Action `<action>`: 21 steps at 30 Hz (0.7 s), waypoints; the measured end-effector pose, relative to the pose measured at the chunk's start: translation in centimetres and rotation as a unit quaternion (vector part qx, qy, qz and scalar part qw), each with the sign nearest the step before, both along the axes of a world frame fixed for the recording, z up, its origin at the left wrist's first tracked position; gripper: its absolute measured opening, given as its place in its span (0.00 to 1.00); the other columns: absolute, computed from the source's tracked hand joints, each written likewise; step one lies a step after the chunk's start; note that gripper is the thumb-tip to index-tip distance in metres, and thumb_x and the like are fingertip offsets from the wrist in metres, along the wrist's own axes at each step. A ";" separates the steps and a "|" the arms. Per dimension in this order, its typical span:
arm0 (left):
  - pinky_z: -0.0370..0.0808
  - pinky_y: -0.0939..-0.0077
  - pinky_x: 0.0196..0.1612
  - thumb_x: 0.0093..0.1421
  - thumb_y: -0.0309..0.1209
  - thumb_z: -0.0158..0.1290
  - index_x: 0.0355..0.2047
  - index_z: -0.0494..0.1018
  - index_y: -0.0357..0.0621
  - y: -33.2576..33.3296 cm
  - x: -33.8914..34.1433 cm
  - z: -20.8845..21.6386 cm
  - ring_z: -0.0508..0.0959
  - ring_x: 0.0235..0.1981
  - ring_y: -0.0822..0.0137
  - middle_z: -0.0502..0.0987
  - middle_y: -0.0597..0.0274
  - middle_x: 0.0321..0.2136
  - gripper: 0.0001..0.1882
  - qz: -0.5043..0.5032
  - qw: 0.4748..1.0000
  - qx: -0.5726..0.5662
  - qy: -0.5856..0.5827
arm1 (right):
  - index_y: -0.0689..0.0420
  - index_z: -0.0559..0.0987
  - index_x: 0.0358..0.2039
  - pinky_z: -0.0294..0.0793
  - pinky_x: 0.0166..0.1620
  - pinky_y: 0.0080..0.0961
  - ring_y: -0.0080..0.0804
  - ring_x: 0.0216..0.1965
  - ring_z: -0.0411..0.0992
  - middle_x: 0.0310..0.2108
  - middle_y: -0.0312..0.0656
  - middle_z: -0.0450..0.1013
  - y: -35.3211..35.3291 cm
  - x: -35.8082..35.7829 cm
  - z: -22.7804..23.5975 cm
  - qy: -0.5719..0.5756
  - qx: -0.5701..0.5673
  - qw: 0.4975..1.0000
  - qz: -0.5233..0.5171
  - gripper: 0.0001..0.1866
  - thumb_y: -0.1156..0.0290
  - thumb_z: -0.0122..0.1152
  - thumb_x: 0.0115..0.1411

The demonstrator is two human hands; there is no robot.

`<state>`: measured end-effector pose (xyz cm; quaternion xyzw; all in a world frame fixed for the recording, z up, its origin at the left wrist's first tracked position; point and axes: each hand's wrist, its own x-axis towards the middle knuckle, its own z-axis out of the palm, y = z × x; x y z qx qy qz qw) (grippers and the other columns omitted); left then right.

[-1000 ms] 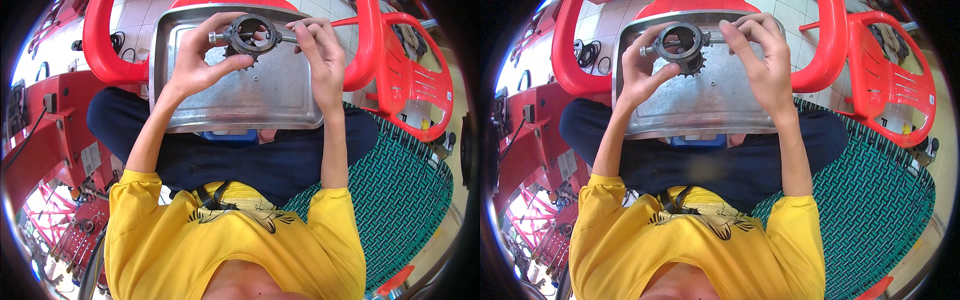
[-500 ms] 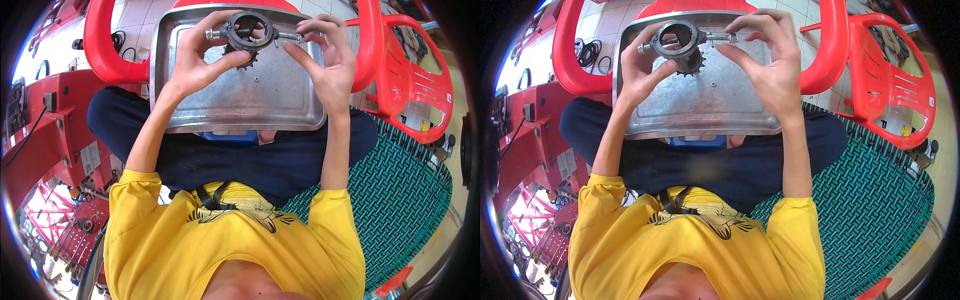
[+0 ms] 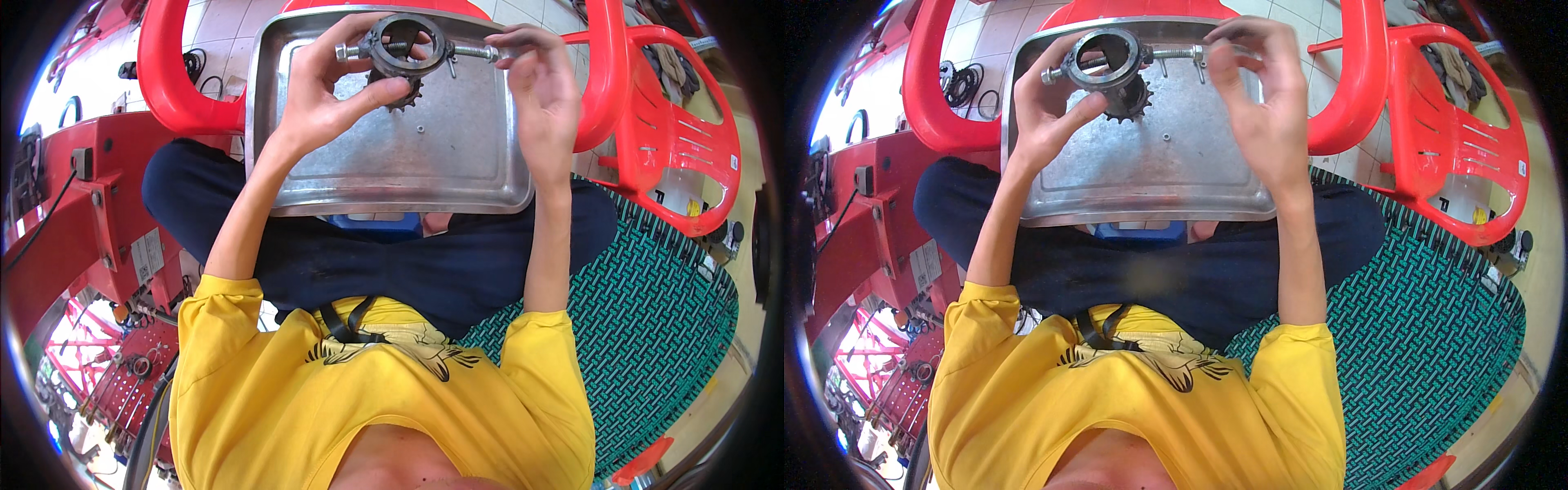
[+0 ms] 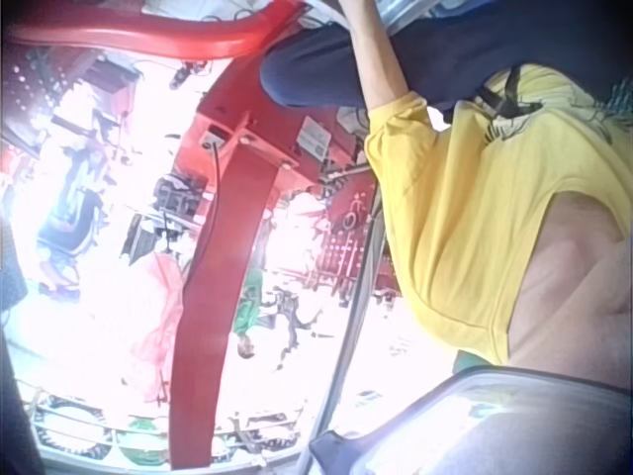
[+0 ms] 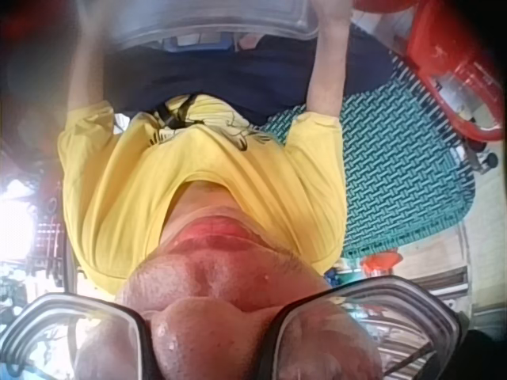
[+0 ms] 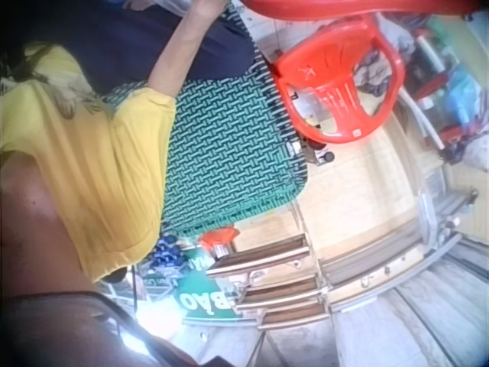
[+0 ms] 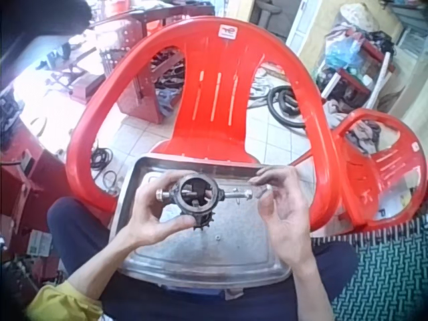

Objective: The person assembles a motorcycle engine component on a metal tray, inserting metal pins and bolts into a housing by hand.

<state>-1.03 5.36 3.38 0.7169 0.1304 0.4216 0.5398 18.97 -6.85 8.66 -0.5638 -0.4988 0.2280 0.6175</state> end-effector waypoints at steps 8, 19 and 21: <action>0.81 0.64 0.53 0.53 0.36 0.70 0.57 0.73 0.45 0.0 0.0 0.2 0.82 0.48 0.64 0.82 0.57 0.44 0.32 -0.004 1.000 0.012 0.013 | 0.60 0.80 0.39 0.72 0.47 0.25 0.26 0.46 0.71 0.44 0.38 0.71 0.0 -0.2 0.1 -0.125 -0.006 0.992 -0.004 0.13 0.61 0.66 0.65; 0.78 0.63 0.55 0.53 0.35 0.70 0.58 0.72 0.41 0.0 -0.2 0.5 0.81 0.49 0.63 0.80 0.55 0.47 0.33 -0.010 0.999 -0.006 0.032 | 0.61 0.78 0.38 0.71 0.45 0.24 0.25 0.42 0.72 0.42 0.38 0.70 0.1 0.3 0.0 -0.113 0.039 0.993 0.004 0.13 0.62 0.65 0.66; 0.73 0.60 0.61 0.54 0.33 0.69 0.60 0.69 0.33 -0.1 -0.5 1.0 0.78 0.53 0.61 0.77 0.51 0.50 0.36 -0.031 0.996 -0.045 0.066 | 0.61 0.78 0.37 0.70 0.45 0.23 0.25 0.41 0.71 0.41 0.38 0.70 0.1 0.0 0.0 -0.050 0.009 0.999 0.005 0.12 0.64 0.65 0.65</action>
